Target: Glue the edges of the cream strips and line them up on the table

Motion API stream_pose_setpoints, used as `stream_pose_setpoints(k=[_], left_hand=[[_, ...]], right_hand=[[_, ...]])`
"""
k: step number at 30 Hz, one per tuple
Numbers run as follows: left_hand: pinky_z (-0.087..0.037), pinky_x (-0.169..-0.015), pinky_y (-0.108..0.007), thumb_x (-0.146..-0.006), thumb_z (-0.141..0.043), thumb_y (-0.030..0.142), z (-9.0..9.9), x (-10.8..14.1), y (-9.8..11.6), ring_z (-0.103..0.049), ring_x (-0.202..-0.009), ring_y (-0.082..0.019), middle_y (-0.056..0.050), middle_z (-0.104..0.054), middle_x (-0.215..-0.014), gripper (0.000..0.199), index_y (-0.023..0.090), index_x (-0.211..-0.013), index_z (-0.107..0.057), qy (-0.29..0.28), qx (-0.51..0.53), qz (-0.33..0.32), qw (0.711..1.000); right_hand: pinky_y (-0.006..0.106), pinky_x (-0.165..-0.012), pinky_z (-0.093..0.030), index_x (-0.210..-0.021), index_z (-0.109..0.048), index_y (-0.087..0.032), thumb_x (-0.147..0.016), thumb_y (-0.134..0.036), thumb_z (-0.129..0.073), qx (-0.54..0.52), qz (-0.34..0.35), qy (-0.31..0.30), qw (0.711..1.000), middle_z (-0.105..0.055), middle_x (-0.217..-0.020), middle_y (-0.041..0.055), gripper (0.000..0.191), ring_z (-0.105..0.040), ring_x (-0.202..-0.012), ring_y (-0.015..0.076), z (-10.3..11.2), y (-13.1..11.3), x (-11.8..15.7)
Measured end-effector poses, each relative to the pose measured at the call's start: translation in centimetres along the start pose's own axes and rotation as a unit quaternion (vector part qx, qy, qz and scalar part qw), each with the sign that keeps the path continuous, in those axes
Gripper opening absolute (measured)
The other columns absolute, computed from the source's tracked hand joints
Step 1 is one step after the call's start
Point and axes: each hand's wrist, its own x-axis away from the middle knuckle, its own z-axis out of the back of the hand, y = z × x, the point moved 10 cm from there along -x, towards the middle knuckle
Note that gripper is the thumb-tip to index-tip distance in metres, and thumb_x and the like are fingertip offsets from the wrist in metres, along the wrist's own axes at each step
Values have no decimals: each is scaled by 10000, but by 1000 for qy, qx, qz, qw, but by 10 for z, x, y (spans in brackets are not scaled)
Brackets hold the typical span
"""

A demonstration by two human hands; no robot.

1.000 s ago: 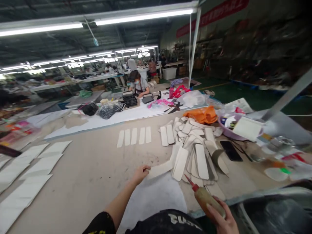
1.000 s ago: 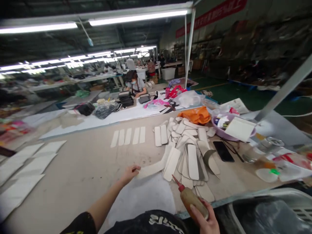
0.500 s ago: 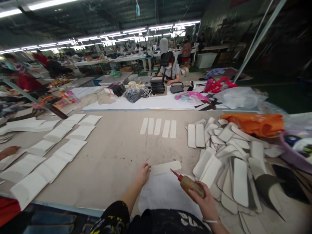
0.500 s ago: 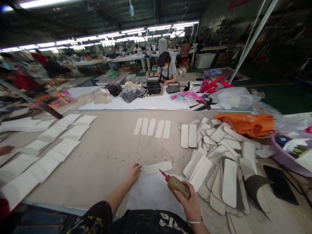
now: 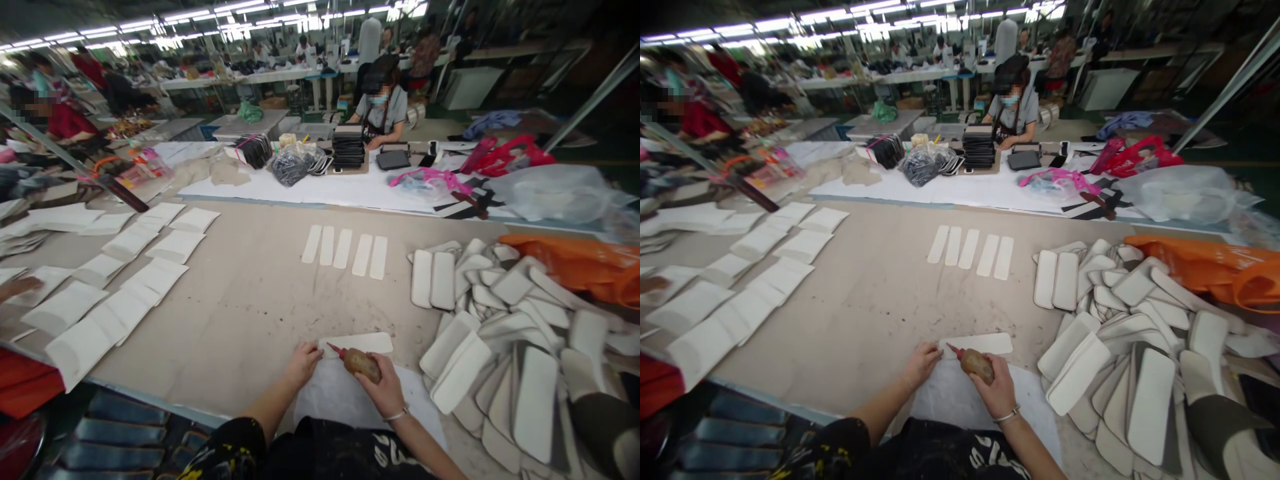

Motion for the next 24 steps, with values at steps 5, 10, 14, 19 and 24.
stream_pose_setpoints(k=[5,10,14,19,24], left_hand=[[-484,-874,-409,-961,-480,215,-2,1,-5,-525,-955,-236,-113,-625,-1036,268,189,-1068,-725,8,22,9,1000],[-487,-865,-397,-949,-496,218,2,0,-4,-539,-948,-232,-109,-635,-1017,254,196,-1029,-737,19,22,13,999],[-489,-847,-375,-937,-512,224,4,0,-4,-552,-927,-223,-100,-635,-978,240,194,-979,-746,32,15,17,999],[-495,-853,-384,-935,-500,263,6,-1,-5,-561,-922,-224,-94,-638,-961,262,184,-935,-750,38,16,24,999],[-496,-881,-390,-926,-509,263,4,-3,-7,-559,-955,-231,-95,-644,-999,254,184,-958,-748,17,6,34,999]], right_hand=[[484,-850,-552,-1070,-612,-179,-715,-419,-738,8,17,-10,1000,-661,-1000,113,447,-631,-938,291,-14,2,-2],[482,-844,-549,-1061,-605,-186,-740,-384,-715,23,27,-4,999,-647,-983,106,393,-620,-929,283,-15,4,-3],[485,-856,-540,-1062,-599,-187,-751,-403,-701,40,17,14,999,-641,-990,103,392,-612,-941,284,8,14,-1],[508,-890,-519,-1088,-593,-173,-754,-441,-684,83,-33,54,995,-645,-1018,113,438,-603,-966,293,53,44,7],[508,-860,-529,-1073,-597,-142,-735,-573,-649,117,-69,125,983,-642,-991,137,550,-612,-935,303,96,70,16]])
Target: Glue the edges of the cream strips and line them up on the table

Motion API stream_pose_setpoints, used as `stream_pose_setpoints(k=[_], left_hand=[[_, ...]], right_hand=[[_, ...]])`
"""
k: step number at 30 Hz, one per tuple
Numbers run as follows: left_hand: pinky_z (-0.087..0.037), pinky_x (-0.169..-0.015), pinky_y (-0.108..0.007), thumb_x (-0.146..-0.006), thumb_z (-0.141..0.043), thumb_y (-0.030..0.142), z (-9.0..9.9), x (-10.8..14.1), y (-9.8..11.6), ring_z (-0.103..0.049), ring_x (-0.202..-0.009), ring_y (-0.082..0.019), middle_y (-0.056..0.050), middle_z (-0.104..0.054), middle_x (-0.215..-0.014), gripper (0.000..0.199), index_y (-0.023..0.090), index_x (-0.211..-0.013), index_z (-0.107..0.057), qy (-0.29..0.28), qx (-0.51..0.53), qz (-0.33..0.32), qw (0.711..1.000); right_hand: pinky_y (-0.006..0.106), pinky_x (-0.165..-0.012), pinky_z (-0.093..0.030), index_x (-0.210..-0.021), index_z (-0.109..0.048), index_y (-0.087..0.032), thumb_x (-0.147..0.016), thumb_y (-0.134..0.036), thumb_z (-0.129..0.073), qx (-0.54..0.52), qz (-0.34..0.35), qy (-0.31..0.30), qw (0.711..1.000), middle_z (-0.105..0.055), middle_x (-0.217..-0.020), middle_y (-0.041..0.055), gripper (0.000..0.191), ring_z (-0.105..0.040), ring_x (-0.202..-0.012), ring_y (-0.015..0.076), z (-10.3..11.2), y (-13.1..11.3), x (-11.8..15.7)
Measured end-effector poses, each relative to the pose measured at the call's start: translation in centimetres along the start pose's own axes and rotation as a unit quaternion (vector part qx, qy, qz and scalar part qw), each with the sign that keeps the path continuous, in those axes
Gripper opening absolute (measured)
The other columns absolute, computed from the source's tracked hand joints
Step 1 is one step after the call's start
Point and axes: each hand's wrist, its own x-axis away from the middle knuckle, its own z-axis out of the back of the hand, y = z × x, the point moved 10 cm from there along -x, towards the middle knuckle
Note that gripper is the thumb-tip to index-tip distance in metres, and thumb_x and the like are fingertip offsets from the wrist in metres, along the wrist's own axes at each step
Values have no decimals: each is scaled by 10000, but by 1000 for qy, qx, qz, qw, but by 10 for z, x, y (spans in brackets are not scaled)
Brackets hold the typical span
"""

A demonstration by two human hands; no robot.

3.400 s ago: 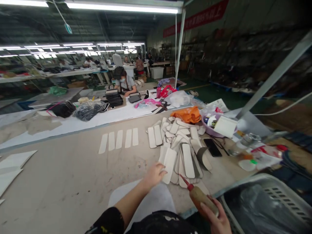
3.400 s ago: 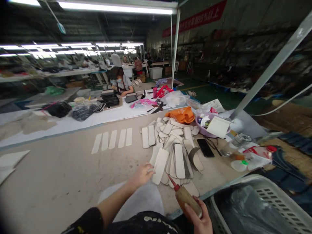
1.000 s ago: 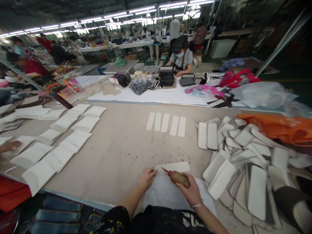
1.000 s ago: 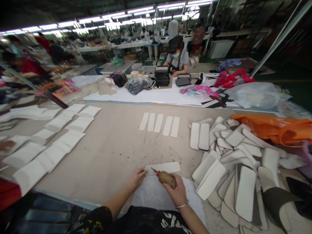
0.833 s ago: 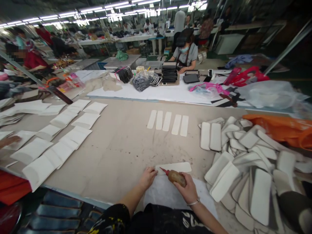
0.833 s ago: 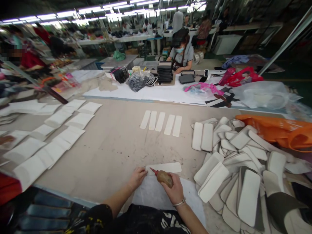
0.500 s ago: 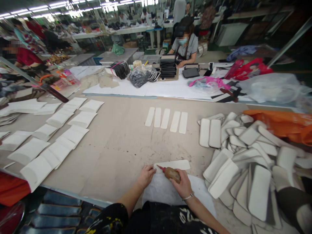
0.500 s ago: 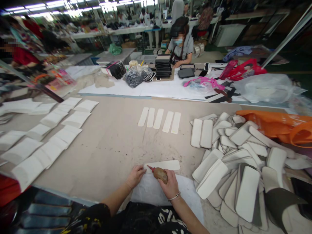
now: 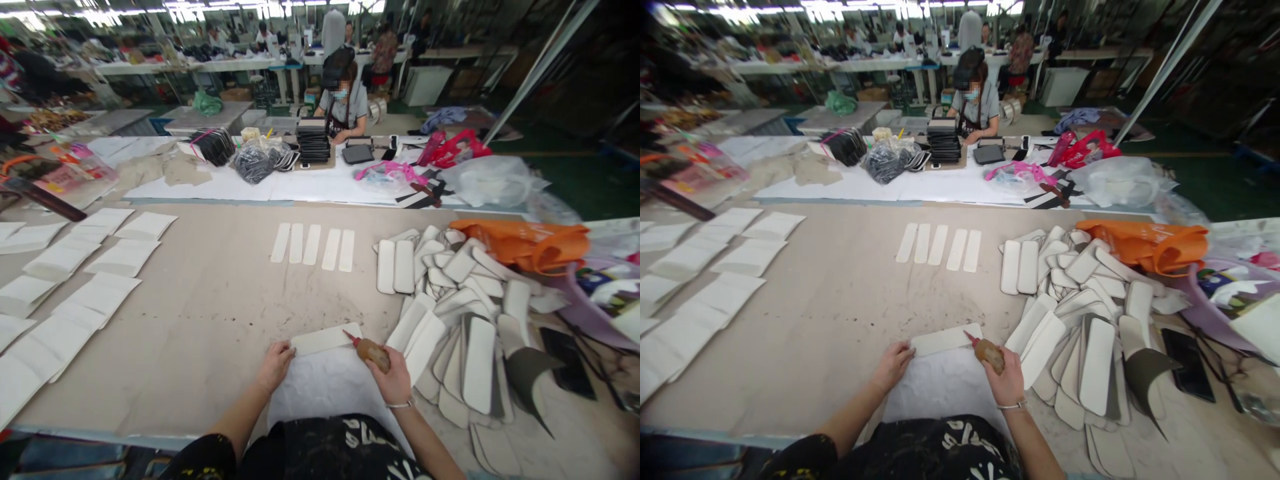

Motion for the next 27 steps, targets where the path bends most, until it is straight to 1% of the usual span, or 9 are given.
stream_pose_setpoints(k=[2,5,8,10,12,16,19,23,27], left_hand=[[-489,-913,-399,-920,-514,238,-1,0,0,-559,-988,-235,-97,-650,-1040,245,186,-982,-745,-8,-9,3,1000],[-479,-947,-404,-920,-516,207,-2,-1,2,-559,-1019,-234,-94,-660,-1089,242,193,-1014,-738,-19,-13,3,1000],[-484,-948,-398,-913,-533,186,-2,-1,3,-570,-1020,-232,-90,-670,-1088,226,192,-1013,-736,-32,-13,12,999],[-484,-954,-390,-911,-538,174,-1,-1,3,-574,-1030,-229,-84,-673,-1094,217,188,-1001,-735,-39,-12,23,999],[-479,-967,-388,-914,-537,172,0,-1,4,-575,-1040,-226,-82,-675,-1100,210,180,-985,-734,-40,-5,29,999],[-469,-987,-406,-916,-539,186,0,-1,4,-580,-1052,-224,-82,-675,-1104,195,180,-961,-728,-37,20,35,998],[-469,-982,-409,-926,-533,204,0,-1,4,-579,-1053,-226,-92,-671,-1094,198,169,-946,-727,-25,30,27,999],[-471,-969,-398,-934,-529,212,0,0,5,-571,-1043,-227,-97,-661,-1073,207,154,-924,-728,-10,29,12,999],[-489,-936,-381,-941,-514,222,0,1,5,-569,-1009,-216,-92,-654,-1038,225,159,-918,-729,0,14,4,1000]], right_hand=[[510,-852,-531,-1068,-602,-141,-728,-622,-629,15,-16,17,1000,-640,-987,143,590,-614,-928,311,10,7,-1],[514,-831,-536,-1073,-608,-145,-732,-683,-591,34,-33,34,998,-640,-977,151,638,-611,-920,323,22,10,-1],[511,-795,-542,-1075,-611,-164,-736,-715,-576,42,-43,56,997,-646,-976,155,648,-610,-907,328,31,6,2],[511,-806,-541,-1087,-602,-180,-739,-697,-600,30,-37,51,998,-651,-996,150,623,-615,-919,326,28,-2,5],[516,-832,-541,-1094,-590,-184,-735,-653,-642,0,-14,21,1000,-656,-1009,139,593,-624,-932,319,15,-17,7],[503,-861,-546,-1073,-592,-180,-734,-522,-707,-71,53,-80,993,-666,-1009,114,495,-633,-943,293,-30,-61,12],[477,-856,-551,-1058,-601,-189,-734,-454,-719,-99,83,-127,983,-664,-1004,105,434,-629,-942,277,-61,-87,14],[474,-862,-546,-1066,-604,-193,-719,-375,-726,-100,100,-155,978,-653,-1002,96,410,-621,-944,274,-84,-99,14],[468,-852,-548,-1047,-606,-197,-705,-342,-732,-99,98,-165,976,-653,-983,88,392,-621,-931,271,-88,-95,18]])
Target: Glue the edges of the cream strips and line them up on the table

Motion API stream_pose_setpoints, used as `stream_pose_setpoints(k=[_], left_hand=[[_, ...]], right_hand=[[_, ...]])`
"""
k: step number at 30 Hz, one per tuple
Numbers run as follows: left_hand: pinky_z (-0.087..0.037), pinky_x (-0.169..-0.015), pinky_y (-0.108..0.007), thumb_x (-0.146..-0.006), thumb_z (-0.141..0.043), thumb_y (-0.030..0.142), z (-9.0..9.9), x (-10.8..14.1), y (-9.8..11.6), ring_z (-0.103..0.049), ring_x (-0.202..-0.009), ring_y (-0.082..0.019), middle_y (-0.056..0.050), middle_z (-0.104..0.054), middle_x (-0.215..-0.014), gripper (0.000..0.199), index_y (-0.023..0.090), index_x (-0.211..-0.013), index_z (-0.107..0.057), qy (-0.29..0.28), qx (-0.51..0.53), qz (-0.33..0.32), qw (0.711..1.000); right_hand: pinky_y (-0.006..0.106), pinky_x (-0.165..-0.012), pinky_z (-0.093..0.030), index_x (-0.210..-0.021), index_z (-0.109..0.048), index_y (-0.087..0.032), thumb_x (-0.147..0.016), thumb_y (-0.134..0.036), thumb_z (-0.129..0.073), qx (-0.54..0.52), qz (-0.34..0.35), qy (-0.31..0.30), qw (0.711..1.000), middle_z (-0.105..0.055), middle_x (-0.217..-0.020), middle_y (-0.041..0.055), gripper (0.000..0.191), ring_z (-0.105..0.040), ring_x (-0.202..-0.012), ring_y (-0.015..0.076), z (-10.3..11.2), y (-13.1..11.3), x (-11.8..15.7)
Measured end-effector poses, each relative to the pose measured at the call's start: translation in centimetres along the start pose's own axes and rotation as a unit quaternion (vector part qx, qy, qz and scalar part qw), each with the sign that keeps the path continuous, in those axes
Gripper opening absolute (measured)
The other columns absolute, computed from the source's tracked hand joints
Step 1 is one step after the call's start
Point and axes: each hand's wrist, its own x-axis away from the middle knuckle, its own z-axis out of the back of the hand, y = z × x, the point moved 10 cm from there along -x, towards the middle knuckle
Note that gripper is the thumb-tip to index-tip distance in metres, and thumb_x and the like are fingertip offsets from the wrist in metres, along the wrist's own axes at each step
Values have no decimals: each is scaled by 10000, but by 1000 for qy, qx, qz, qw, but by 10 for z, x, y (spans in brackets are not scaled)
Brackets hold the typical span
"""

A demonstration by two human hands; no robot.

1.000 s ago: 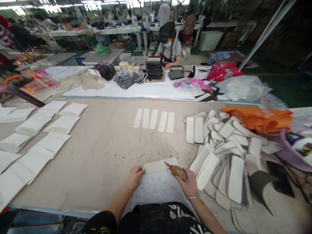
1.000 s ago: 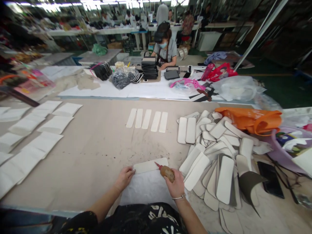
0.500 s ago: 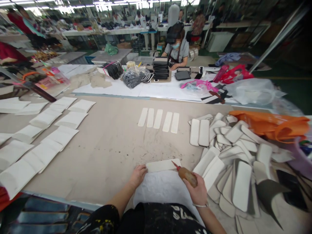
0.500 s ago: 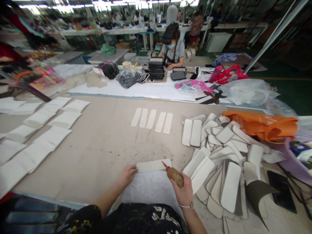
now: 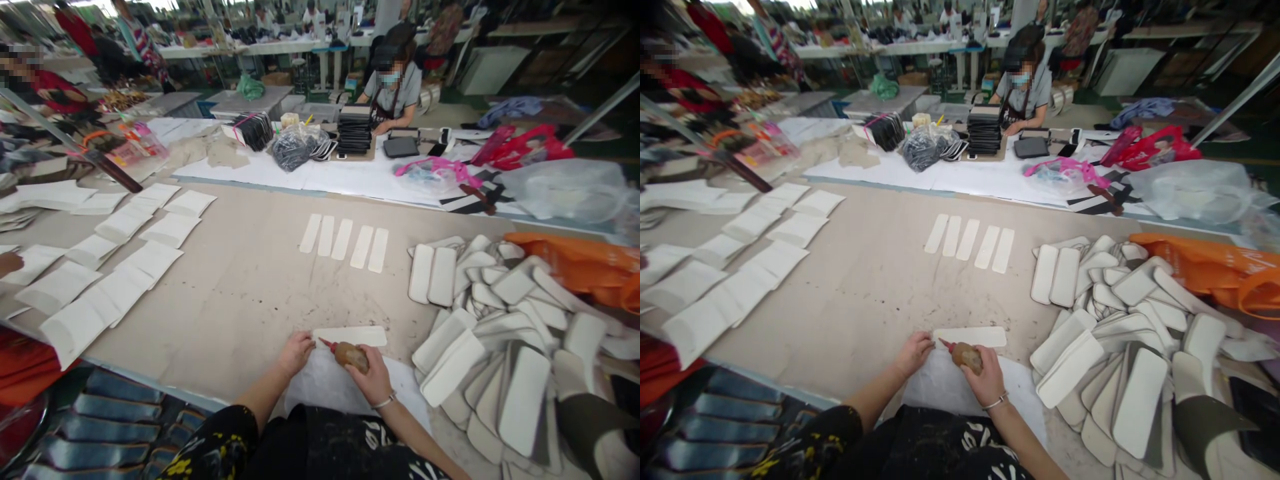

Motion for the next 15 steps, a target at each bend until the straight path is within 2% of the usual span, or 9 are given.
stream_pose_setpoints(k=[5,8,11,15], left_hand=[[-511,-899,-381,-928,-515,217,0,-1,0,-574,-968,-216,-96,-652,-993,217,171,-900,-725,3,-22,-8,1000],[-509,-914,-384,-904,-533,196,0,-4,2,-574,-973,-213,-87,-653,-1005,190,180,-881,-721,-13,-35,-2,999],[-500,-913,-371,-896,-526,163,0,-8,7,-579,-958,-209,-87,-653,-1001,201,177,-840,-718,-42,-62,20,997],[-482,-900,-353,-913,-498,150,3,-14,16,-591,-937,-219,-101,-651,-969,247,157,-785,-709,-90,-122,63,986]], right_hand=[[467,-837,-552,-1024,-607,-210,-696,-329,-725,-2,-14,11,1000,-664,-972,86,369,-630,-915,274,6,1,13],[463,-833,-552,-1009,-615,-216,-701,-331,-712,11,-27,23,999,-668,-970,84,342,-633,-911,275,16,4,16],[462,-820,-553,-1016,-617,-207,-698,-347,-705,30,-44,43,998,-664,-954,81,358,-634,-894,274,35,14,17],[476,-856,-538,-1041,-607,-201,-724,-406,-685,73,-75,68,992,-658,-964,83,386,-624,-929,283,72,38,23]])
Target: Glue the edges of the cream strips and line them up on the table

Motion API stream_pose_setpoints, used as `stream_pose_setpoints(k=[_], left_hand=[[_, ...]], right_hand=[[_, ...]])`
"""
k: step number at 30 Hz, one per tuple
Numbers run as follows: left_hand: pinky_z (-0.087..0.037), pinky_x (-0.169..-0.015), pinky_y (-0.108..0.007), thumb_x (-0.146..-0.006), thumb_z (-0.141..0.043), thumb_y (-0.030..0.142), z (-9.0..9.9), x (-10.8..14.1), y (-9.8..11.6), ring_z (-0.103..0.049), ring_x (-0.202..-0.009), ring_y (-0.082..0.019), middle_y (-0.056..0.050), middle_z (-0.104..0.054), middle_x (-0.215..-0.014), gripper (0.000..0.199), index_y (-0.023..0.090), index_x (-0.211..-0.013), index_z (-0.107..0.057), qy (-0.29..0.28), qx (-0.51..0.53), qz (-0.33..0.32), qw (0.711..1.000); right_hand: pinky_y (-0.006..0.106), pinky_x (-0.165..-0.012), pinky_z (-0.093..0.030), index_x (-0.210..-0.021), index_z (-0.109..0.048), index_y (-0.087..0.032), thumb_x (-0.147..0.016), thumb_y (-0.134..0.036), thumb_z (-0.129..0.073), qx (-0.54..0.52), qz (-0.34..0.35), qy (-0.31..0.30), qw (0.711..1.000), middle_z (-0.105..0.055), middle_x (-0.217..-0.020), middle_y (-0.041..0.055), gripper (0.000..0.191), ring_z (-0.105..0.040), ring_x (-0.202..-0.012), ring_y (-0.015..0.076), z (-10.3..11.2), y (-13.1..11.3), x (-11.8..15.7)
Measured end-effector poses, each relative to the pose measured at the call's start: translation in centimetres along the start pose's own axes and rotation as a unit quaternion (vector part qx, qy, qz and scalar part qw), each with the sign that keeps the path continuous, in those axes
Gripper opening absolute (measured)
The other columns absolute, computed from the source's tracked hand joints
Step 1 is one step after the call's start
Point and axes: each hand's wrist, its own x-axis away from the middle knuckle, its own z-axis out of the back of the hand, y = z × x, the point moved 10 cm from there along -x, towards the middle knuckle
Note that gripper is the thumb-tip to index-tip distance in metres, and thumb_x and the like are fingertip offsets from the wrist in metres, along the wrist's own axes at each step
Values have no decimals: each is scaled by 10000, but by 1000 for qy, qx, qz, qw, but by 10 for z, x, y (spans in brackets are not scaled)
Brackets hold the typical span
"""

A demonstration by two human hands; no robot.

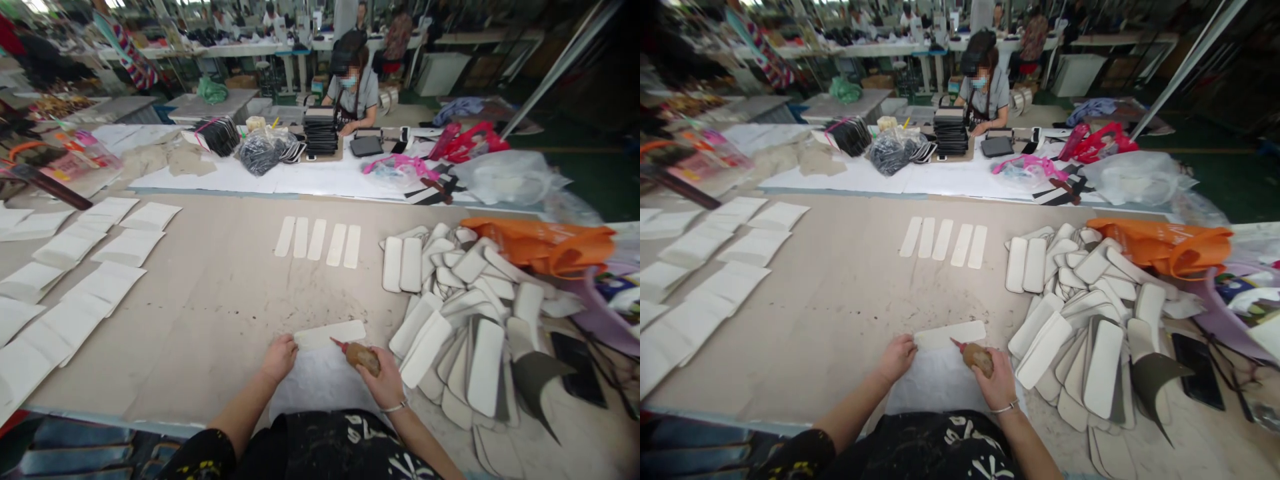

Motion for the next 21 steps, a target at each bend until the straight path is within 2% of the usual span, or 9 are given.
stream_pose_setpoints(k=[6,8,10,12,18,21], left_hand=[[-473,-857,-315,-923,-474,171,3,-5,9,-608,-959,-214,-99,-649,-990,256,161,-826,-711,-73,-65,49,994],[-471,-850,-314,-922,-473,179,3,-6,9,-611,-958,-213,-100,-651,-999,254,162,-841,-713,-77,-79,57,992],[-469,-846,-316,-921,-473,185,2,-6,9,-614,-955,-216,-103,-655,-999,255,160,-841,-714,-76,-90,59,991],[-467,-845,-319,-917,-471,184,2,-7,9,-614,-957,-221,-107,-658,-996,257,161,-838,-714,-74,-96,58,991],[-472,-827,-302,-918,-459,181,3,-6,11,-618,-957,-216,-110,-650,-1015,255,156,-854,-704,-80,-91,66,990],[-475,-815,-300,-914,-457,169,3,-5,11,-622,-957,-216,-113,-647,-1023,244,148,-878,-698,-81,-90,69,990]], right_hand=[[500,-824,-536,-1047,-615,-198,-736,-561,-633,70,-37,81,994,-660,-969,117,479,-617,-910,309,58,40,4],[502,-818,-537,-1050,-622,-194,-741,-586,-623,85,-51,105,990,-657,-964,125,499,-618,-899,309,69,45,7],[504,-830,-537,-1068,-612,-194,-746,-593,-621,75,-57,119,988,-653,-986,127,513,-619,-916,309,71,45,10],[503,-851,-536,-1085,-596,-191,-748,-575,-638,43,-46,111,992,-650,-1006,125,513,-621,-942,307,61,36,11],[476,-845,-553,-1077,-595,-187,-728,-393,-715,-47,33,14,998,-655,-993,96,422,-629,-928,277,-12,-15,1],[463,-841,-558,-1071,-598,-193,-713,-303,-713,-64,64,-13,996,-649,-981,87,392,-627,-923,266,-33,-33,-3]])
